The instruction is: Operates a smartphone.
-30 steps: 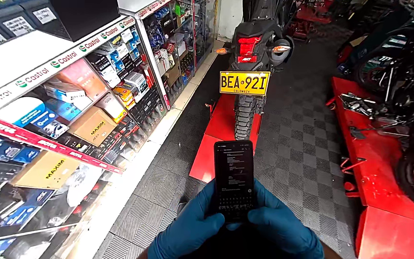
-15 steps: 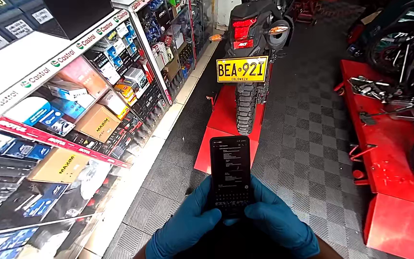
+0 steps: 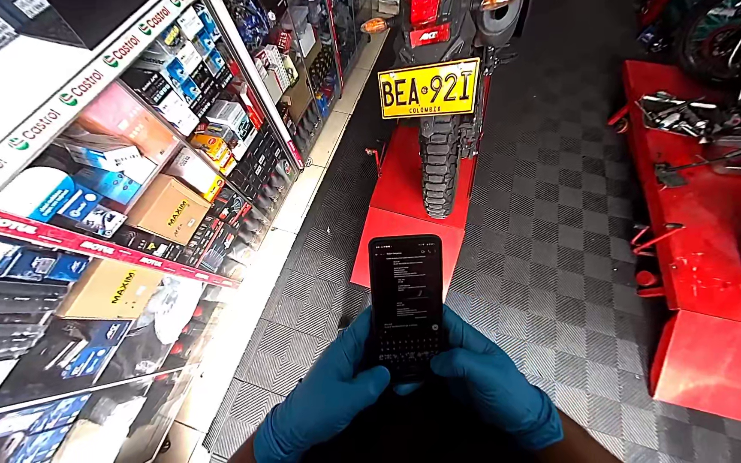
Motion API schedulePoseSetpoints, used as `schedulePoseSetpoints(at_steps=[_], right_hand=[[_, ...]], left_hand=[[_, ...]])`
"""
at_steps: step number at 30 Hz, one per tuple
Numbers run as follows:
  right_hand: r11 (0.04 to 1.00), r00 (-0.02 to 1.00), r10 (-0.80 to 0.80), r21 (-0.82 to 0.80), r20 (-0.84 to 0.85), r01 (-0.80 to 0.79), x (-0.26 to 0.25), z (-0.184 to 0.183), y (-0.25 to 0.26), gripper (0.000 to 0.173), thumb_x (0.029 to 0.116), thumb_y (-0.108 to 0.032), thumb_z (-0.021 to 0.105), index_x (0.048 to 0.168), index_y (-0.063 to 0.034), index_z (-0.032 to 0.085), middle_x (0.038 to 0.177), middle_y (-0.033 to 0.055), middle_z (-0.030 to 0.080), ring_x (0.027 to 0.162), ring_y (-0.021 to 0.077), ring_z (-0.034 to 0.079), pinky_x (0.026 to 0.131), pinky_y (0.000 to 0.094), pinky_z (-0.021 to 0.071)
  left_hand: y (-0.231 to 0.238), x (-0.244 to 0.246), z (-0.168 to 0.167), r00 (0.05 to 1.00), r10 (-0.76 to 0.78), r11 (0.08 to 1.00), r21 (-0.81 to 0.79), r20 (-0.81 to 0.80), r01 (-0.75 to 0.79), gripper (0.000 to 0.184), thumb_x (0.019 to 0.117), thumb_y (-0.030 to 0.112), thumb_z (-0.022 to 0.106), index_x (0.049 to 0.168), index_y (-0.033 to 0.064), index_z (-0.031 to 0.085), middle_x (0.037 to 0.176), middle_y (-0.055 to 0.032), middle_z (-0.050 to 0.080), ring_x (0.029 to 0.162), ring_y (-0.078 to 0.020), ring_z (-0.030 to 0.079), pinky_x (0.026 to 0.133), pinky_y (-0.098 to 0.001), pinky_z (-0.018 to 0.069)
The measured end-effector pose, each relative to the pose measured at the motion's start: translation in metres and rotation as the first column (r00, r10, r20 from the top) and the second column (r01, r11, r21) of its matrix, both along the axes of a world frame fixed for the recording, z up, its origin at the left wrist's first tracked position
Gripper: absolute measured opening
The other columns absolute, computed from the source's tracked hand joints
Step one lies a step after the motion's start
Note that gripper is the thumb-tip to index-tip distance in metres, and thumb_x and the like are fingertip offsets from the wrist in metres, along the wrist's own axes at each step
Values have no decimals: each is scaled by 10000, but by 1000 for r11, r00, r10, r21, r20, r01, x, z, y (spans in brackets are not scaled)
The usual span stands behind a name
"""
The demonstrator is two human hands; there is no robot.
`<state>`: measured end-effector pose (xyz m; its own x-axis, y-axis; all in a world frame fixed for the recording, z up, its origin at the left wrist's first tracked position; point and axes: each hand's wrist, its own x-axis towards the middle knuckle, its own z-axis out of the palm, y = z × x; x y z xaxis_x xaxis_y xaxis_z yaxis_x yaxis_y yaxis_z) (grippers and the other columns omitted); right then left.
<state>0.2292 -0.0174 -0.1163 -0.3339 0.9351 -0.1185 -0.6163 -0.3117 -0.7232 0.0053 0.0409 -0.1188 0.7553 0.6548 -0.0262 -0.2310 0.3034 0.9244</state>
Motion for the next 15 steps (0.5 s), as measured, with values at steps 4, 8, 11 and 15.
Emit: schedulePoseSetpoints(at_steps=[4,8,11,15], right_hand=[[1000,1000,11,9,-7,-11,0,-1,5,488,930,53,435,1404,-53,486,1275,176,630,1142,312,660,921,526,582],[1000,1000,11,16,12,-11,-2,1,13,504,930,55,432,1420,-57,473,1282,178,628,1140,313,661,916,527,585],[999,1000,27,42,0,-27,-3,4,20,532,922,64,455,1437,-66,446,1306,173,615,1161,308,651,936,516,575],[997,999,42,57,21,-43,-4,8,31,572,914,76,484,1458,-88,417,1311,153,621,1162,290,654,942,494,577]], left_hand=[[5,0,-3,1000,-13,1000,-5,26,13,619,975,144,618,1524,50,347,1338,-118,618,1195,-215,632,1034,-401,529],[14,-2,-5,999,-7,1000,5,38,7,623,973,124,608,1532,47,344,1350,-117,615,1209,-216,626,1046,-398,523],[22,-3,-5,998,-10,1000,-7,62,11,618,968,113,608,1528,59,353,1350,-109,615,1210,-206,624,1042,-389,524],[32,-5,-6,995,0,1000,-15,97,1,589,977,121,611,1517,69,380,1336,-98,626,1189,-193,634,1029,-381,530]])
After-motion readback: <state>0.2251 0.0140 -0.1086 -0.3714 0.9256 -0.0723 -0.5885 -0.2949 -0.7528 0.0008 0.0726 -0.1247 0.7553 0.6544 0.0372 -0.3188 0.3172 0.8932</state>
